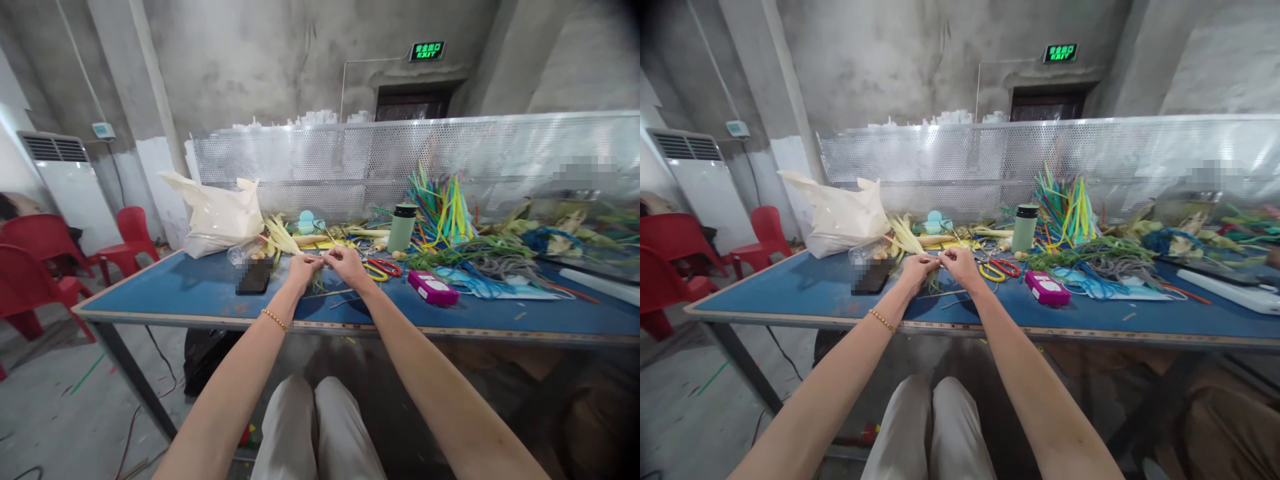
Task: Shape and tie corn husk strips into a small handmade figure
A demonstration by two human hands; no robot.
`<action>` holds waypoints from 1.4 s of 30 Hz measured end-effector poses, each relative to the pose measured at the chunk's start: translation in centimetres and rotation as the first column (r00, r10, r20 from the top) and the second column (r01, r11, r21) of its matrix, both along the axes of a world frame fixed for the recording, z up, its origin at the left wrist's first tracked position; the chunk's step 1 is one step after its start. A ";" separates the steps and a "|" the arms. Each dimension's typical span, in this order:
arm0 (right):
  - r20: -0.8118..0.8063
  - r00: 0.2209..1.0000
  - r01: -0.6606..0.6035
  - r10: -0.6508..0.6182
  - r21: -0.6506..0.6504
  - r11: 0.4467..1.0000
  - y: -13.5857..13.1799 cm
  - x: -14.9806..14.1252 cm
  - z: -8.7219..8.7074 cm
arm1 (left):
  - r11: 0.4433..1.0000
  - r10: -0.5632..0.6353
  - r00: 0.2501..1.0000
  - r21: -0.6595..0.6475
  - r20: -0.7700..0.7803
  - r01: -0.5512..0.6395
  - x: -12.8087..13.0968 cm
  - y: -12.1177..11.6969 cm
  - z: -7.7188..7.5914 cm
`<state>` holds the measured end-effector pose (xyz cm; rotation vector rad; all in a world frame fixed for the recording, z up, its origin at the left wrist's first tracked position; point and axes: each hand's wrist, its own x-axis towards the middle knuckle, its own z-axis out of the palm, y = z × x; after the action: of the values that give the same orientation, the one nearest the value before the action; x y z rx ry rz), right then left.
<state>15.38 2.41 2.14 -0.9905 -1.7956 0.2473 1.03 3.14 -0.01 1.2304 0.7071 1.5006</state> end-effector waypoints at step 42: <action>0.523 0.851 0.093 -0.051 -0.055 0.994 -1.4 -0.8 -1.8 | 0.980 0.152 0.936 -0.174 0.317 -0.100 -1.6 0.6 -0.1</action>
<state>14.62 1.00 0.30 -1.2653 -2.2448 -0.0071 -0.54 3.72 -0.12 0.8020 0.6725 1.6727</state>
